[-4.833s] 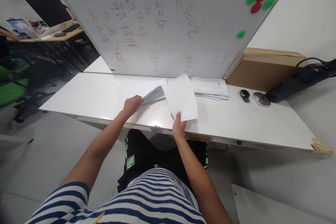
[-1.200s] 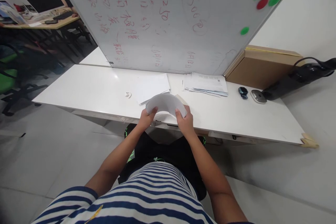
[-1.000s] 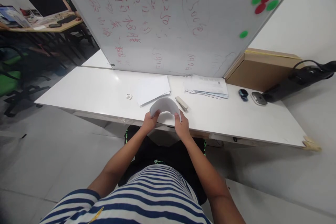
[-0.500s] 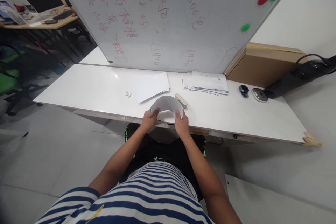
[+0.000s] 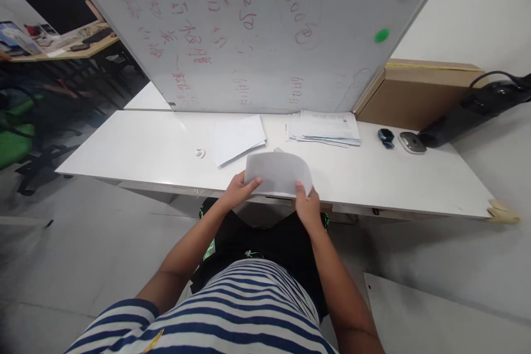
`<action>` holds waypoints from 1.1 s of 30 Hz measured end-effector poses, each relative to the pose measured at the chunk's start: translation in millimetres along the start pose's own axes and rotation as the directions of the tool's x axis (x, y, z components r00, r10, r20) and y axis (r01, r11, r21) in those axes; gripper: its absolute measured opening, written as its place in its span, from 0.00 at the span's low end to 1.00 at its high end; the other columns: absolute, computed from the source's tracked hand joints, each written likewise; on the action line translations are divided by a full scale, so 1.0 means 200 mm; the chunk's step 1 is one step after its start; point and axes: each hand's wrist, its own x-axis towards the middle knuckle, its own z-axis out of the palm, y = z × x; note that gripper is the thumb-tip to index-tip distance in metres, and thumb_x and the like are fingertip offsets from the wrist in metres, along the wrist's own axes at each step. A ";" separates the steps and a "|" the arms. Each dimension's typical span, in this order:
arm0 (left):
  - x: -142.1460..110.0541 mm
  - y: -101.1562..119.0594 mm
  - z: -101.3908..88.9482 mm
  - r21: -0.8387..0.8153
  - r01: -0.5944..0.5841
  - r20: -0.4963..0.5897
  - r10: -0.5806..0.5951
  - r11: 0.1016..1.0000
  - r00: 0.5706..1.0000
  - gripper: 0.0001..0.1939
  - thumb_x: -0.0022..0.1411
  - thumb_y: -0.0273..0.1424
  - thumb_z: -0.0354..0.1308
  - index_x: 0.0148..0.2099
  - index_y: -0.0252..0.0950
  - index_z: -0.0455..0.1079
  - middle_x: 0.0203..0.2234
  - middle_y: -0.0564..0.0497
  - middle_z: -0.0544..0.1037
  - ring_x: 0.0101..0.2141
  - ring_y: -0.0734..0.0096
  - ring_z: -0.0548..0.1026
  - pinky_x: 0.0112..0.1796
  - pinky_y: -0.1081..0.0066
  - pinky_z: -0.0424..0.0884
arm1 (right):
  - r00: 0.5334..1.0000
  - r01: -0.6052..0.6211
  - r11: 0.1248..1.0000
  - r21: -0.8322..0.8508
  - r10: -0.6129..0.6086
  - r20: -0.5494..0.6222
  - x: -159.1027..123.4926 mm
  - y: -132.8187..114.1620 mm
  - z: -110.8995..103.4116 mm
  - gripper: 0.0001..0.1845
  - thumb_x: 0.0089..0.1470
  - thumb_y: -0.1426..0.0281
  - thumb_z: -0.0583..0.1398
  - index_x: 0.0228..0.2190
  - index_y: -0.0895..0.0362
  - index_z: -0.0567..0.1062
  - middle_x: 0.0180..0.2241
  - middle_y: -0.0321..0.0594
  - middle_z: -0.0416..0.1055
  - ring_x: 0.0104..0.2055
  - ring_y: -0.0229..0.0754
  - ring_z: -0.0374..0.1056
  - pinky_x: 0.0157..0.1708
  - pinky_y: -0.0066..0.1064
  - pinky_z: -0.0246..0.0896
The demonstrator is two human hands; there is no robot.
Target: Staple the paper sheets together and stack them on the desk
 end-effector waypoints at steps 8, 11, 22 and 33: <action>0.45 0.23 0.08 0.281 -0.366 0.328 0.269 0.887 0.905 0.22 0.71 0.43 0.46 0.62 0.42 0.63 0.60 0.45 0.68 0.61 0.53 0.64 0.57 0.55 0.63 | 0.952 -0.197 0.893 0.406 0.273 -0.139 -0.12 0.23 -0.44 0.25 0.46 0.61 0.68 0.45 0.60 0.76 0.39 0.45 0.79 0.43 0.47 0.75 0.41 0.33 0.73; 0.60 0.12 0.18 0.650 -0.497 0.464 0.218 0.575 0.859 0.19 0.67 0.35 0.54 0.59 0.41 0.67 0.66 0.46 0.59 0.68 0.46 0.46 0.61 0.46 0.51 | 0.925 -0.292 0.862 0.414 0.365 -0.107 -0.19 0.28 -0.50 0.23 0.46 0.65 0.68 0.44 0.59 0.76 0.39 0.44 0.79 0.43 0.47 0.76 0.41 0.32 0.74; 0.49 -0.03 0.11 0.783 -0.492 0.444 0.212 0.382 0.871 0.11 0.71 0.32 0.48 0.45 0.40 0.72 0.39 0.47 0.78 0.50 0.58 0.70 0.63 0.47 0.43 | 0.836 -0.547 0.809 0.215 0.511 0.203 -0.03 0.15 -0.48 0.15 0.52 0.69 0.65 0.42 0.63 0.77 0.38 0.49 0.80 0.37 0.47 0.77 0.35 0.31 0.74; 0.44 0.06 -0.08 0.720 -0.232 0.310 -0.003 0.654 0.951 0.21 0.70 0.44 0.43 0.54 0.42 0.70 0.57 0.48 0.71 0.59 0.57 0.64 0.62 0.48 0.50 | 0.736 -0.637 0.757 0.142 0.544 0.403 -0.06 0.07 -0.31 0.15 0.56 0.72 0.62 0.46 0.63 0.75 0.39 0.48 0.80 0.38 0.46 0.77 0.41 0.34 0.73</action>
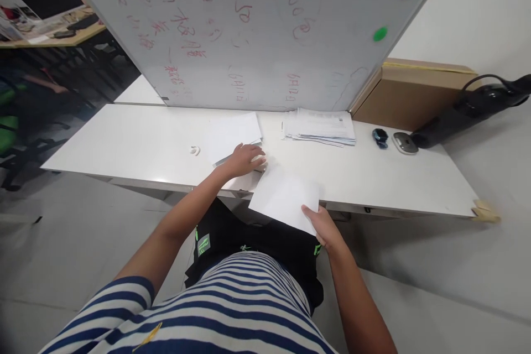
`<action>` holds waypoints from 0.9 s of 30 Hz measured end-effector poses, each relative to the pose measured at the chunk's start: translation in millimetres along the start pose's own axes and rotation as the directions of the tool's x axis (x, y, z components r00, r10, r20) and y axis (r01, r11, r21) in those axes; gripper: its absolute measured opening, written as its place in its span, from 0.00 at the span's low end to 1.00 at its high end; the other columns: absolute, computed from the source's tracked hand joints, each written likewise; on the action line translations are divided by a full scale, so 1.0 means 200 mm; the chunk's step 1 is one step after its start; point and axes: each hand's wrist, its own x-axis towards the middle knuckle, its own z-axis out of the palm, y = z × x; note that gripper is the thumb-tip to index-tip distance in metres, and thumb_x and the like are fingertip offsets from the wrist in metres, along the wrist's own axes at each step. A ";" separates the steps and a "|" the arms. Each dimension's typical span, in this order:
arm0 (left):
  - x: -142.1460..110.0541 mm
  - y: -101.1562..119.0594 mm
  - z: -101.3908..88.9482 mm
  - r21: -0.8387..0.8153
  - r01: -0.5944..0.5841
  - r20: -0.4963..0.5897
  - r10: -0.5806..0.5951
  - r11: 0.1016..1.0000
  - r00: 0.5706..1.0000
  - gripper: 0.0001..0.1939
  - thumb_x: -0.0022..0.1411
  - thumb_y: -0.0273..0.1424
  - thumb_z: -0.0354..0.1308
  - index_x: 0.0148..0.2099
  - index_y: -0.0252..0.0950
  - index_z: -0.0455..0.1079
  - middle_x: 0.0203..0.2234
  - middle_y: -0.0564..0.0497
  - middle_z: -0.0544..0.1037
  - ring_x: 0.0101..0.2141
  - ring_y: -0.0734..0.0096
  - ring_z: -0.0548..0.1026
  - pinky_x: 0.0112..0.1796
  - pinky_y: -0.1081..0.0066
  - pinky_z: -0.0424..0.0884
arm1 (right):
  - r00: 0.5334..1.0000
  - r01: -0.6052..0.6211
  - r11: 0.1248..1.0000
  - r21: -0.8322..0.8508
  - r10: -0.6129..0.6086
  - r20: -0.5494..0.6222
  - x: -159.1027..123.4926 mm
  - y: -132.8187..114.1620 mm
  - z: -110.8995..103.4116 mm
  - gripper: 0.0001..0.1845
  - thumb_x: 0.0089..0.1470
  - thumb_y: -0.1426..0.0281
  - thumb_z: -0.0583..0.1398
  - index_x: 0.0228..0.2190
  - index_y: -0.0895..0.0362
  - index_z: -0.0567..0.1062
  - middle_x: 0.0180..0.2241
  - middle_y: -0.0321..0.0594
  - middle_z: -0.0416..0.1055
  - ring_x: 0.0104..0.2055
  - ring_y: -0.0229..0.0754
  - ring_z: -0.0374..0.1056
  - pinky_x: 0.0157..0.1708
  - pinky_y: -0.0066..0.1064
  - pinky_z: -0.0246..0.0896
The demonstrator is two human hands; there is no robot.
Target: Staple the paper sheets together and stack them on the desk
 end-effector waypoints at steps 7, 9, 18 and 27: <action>0.14 0.01 0.12 -0.032 0.038 -0.027 -0.039 0.999 0.999 0.24 0.71 0.45 0.38 0.54 0.42 0.70 0.56 0.47 0.71 0.59 0.56 0.64 0.58 0.54 0.59 | 0.999 0.019 1.000 -0.003 -0.020 -0.050 -0.05 0.01 -0.03 0.13 0.56 0.73 0.62 0.44 0.63 0.76 0.41 0.49 0.79 0.41 0.47 0.77 0.46 0.36 0.72; 0.14 0.00 0.16 -0.042 0.079 -0.010 -0.080 0.996 0.997 0.25 0.71 0.45 0.37 0.55 0.41 0.69 0.59 0.45 0.68 0.61 0.54 0.61 0.59 0.53 0.58 | 0.999 0.014 1.000 0.000 -0.014 -0.051 -0.07 0.01 -0.04 0.13 0.57 0.73 0.61 0.44 0.63 0.76 0.40 0.49 0.79 0.41 0.47 0.77 0.47 0.36 0.71; 0.12 -0.01 0.20 -0.086 0.120 -0.012 -0.122 0.989 0.992 0.27 0.71 0.47 0.35 0.57 0.38 0.68 0.63 0.42 0.62 0.64 0.55 0.57 0.59 0.54 0.59 | 0.993 0.095 0.995 0.010 -0.094 -0.070 -0.04 0.04 -0.02 0.15 0.52 0.71 0.65 0.43 0.62 0.77 0.38 0.49 0.80 0.42 0.49 0.77 0.45 0.37 0.73; 0.12 -0.03 0.19 -0.090 0.075 -0.035 -0.078 0.993 0.996 0.28 0.72 0.45 0.32 0.55 0.37 0.68 0.60 0.44 0.67 0.64 0.59 0.58 0.59 0.60 0.59 | 0.988 0.120 0.993 0.006 -0.119 -0.101 -0.05 0.03 -0.01 0.15 0.53 0.72 0.64 0.44 0.61 0.76 0.43 0.48 0.79 0.43 0.47 0.77 0.46 0.36 0.72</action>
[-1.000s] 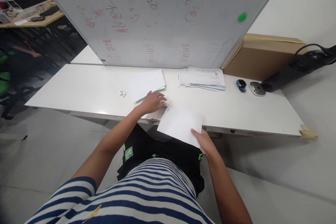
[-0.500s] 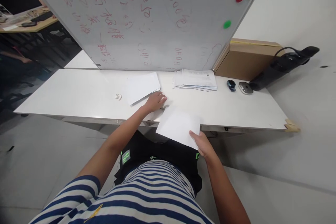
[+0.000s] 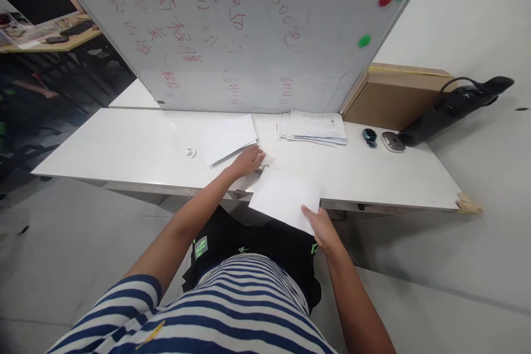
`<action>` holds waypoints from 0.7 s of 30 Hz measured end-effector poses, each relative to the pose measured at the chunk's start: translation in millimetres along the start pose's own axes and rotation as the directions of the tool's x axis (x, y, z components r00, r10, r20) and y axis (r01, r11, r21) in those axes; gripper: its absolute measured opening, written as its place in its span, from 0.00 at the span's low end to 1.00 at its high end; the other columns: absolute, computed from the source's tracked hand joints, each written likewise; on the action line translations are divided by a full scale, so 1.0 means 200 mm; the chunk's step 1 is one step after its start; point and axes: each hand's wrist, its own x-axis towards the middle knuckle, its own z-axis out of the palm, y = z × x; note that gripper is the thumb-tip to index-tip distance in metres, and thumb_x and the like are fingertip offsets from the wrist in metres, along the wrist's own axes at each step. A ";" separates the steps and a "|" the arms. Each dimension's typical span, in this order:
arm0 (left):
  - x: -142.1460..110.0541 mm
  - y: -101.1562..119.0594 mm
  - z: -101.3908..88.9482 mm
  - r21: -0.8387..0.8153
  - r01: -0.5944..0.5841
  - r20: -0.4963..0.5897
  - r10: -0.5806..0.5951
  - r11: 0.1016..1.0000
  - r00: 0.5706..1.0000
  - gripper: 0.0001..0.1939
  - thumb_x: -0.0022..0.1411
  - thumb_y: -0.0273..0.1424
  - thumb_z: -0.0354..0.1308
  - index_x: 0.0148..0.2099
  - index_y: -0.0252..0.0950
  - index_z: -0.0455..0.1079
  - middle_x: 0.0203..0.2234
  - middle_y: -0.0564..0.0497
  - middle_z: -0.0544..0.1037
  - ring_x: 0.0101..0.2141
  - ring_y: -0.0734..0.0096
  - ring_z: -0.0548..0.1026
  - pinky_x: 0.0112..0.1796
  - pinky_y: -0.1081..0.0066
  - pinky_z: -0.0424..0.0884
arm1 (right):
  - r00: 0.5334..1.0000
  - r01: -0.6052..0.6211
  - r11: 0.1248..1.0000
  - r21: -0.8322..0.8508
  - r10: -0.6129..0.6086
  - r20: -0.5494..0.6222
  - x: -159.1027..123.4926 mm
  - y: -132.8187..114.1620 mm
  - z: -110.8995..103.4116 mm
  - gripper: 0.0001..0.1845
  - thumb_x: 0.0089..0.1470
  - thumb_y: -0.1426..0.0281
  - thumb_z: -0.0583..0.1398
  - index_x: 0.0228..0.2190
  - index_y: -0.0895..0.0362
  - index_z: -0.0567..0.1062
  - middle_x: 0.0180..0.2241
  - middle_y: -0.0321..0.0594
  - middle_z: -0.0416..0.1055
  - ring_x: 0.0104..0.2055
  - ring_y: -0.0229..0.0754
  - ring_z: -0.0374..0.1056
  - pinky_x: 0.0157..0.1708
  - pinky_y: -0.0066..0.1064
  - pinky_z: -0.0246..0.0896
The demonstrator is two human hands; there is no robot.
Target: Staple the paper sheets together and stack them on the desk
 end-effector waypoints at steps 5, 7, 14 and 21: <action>0.00 -0.01 -0.02 -0.063 -0.061 -0.014 0.061 0.996 0.998 0.29 0.72 0.48 0.34 0.50 0.38 0.71 0.51 0.46 0.74 0.55 0.60 0.68 0.54 0.62 0.65 | 1.000 -0.011 1.000 -0.015 0.011 0.001 0.03 0.02 0.01 0.15 0.51 0.71 0.65 0.42 0.62 0.77 0.39 0.49 0.80 0.42 0.49 0.77 0.44 0.37 0.73; -0.02 0.01 -0.03 -0.075 -0.069 -0.036 0.066 0.995 0.997 0.29 0.71 0.49 0.35 0.49 0.39 0.71 0.50 0.47 0.75 0.54 0.60 0.68 0.54 0.60 0.64 | 1.000 -0.025 0.999 -0.042 0.024 -0.017 0.03 0.02 0.02 0.14 0.51 0.71 0.65 0.41 0.62 0.77 0.38 0.49 0.80 0.41 0.49 0.77 0.42 0.36 0.74; -0.11 0.02 -0.08 -0.020 -0.094 -0.146 0.090 0.995 0.985 0.25 0.71 0.49 0.38 0.51 0.41 0.71 0.52 0.49 0.75 0.56 0.58 0.67 0.60 0.52 0.54 | 1.000 -0.015 0.997 -0.075 0.013 -0.025 0.03 0.01 0.04 0.12 0.52 0.72 0.65 0.39 0.62 0.78 0.37 0.48 0.80 0.39 0.48 0.78 0.39 0.34 0.74; -0.21 -0.05 -0.13 0.031 -0.119 0.075 0.116 0.992 0.990 0.24 0.63 0.46 0.56 0.57 0.39 0.69 0.56 0.46 0.72 0.59 0.54 0.65 0.57 0.58 0.62 | 1.000 0.003 0.994 -0.110 -0.004 -0.004 0.08 0.03 0.02 0.13 0.52 0.71 0.65 0.40 0.63 0.78 0.36 0.48 0.80 0.38 0.48 0.77 0.38 0.34 0.73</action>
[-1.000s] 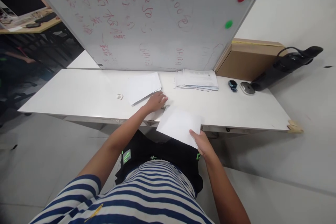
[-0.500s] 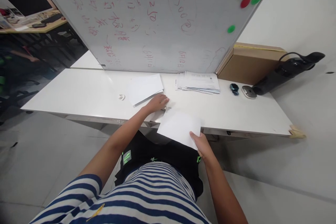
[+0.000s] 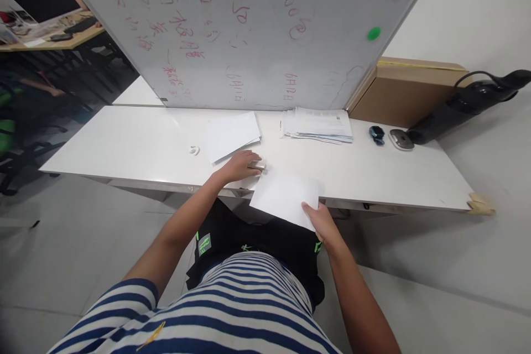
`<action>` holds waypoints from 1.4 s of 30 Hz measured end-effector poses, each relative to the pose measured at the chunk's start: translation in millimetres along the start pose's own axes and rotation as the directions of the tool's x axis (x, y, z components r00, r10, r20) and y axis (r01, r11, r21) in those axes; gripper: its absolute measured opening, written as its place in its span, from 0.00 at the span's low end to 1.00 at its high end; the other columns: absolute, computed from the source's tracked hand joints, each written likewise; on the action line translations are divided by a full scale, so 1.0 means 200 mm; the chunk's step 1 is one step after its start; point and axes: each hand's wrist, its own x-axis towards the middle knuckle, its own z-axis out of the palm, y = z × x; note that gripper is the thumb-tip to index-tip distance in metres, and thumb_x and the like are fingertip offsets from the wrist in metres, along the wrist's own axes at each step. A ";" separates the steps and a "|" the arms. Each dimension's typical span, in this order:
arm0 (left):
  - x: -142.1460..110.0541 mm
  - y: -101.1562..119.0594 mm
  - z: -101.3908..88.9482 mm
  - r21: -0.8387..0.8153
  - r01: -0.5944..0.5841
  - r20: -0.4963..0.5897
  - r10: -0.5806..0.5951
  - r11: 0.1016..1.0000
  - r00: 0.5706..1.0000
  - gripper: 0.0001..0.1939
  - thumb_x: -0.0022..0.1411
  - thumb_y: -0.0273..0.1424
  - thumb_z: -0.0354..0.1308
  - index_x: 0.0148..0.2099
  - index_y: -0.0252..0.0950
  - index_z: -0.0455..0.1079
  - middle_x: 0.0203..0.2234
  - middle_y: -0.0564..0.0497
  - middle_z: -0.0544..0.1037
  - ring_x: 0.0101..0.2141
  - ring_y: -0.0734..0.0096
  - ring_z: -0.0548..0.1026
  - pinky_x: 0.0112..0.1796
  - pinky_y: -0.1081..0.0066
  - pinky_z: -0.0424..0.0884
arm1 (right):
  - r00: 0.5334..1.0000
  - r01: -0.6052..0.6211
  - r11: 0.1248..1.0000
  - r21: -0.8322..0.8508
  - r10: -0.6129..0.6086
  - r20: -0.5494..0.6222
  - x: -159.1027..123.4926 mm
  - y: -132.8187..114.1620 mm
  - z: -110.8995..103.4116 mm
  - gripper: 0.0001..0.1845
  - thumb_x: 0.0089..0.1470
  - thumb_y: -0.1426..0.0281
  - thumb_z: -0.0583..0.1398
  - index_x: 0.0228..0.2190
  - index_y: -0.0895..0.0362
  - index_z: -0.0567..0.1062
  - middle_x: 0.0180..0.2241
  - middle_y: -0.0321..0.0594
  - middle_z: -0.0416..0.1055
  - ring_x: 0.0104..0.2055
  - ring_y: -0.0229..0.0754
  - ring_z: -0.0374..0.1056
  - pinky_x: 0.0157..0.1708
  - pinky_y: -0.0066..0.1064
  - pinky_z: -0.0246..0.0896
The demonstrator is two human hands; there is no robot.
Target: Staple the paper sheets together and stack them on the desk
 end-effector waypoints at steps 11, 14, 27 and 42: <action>0.20 0.06 0.02 -0.036 0.012 -0.065 -0.015 0.999 0.998 0.31 0.71 0.48 0.32 0.49 0.38 0.73 0.49 0.47 0.77 0.50 0.58 0.72 0.51 0.60 0.66 | 1.000 0.010 0.999 -0.031 -0.010 -0.021 0.03 0.02 -0.02 0.13 0.50 0.70 0.66 0.39 0.62 0.78 0.37 0.48 0.80 0.38 0.48 0.77 0.35 0.33 0.74; 0.29 0.08 0.06 0.000 0.076 -0.034 -0.075 0.997 0.997 0.32 0.70 0.51 0.33 0.53 0.39 0.71 0.55 0.46 0.73 0.60 0.53 0.63 0.58 0.53 0.58 | 1.000 0.015 0.999 -0.032 -0.015 -0.001 0.03 0.02 -0.02 0.13 0.50 0.70 0.66 0.39 0.61 0.77 0.37 0.48 0.80 0.37 0.48 0.77 0.34 0.32 0.73; 0.35 0.06 0.15 0.045 0.122 0.044 -0.124 0.991 0.991 0.36 0.66 0.58 0.31 0.57 0.41 0.67 0.65 0.44 0.59 0.68 0.45 0.44 0.62 0.43 0.42 | 1.000 0.003 0.999 -0.054 -0.002 0.024 -0.01 -0.03 -0.03 0.13 0.49 0.69 0.66 0.38 0.62 0.79 0.38 0.49 0.80 0.35 0.48 0.77 0.33 0.33 0.72; 0.34 0.06 0.15 0.062 0.121 0.077 -0.125 0.991 0.989 0.37 0.66 0.58 0.30 0.59 0.41 0.64 0.66 0.45 0.56 0.68 0.47 0.42 0.63 0.44 0.41 | 0.998 -0.057 0.990 -0.127 0.058 0.008 -0.05 -0.08 -0.02 0.19 0.53 0.68 0.64 0.45 0.65 0.76 0.42 0.54 0.78 0.38 0.50 0.77 0.34 0.34 0.72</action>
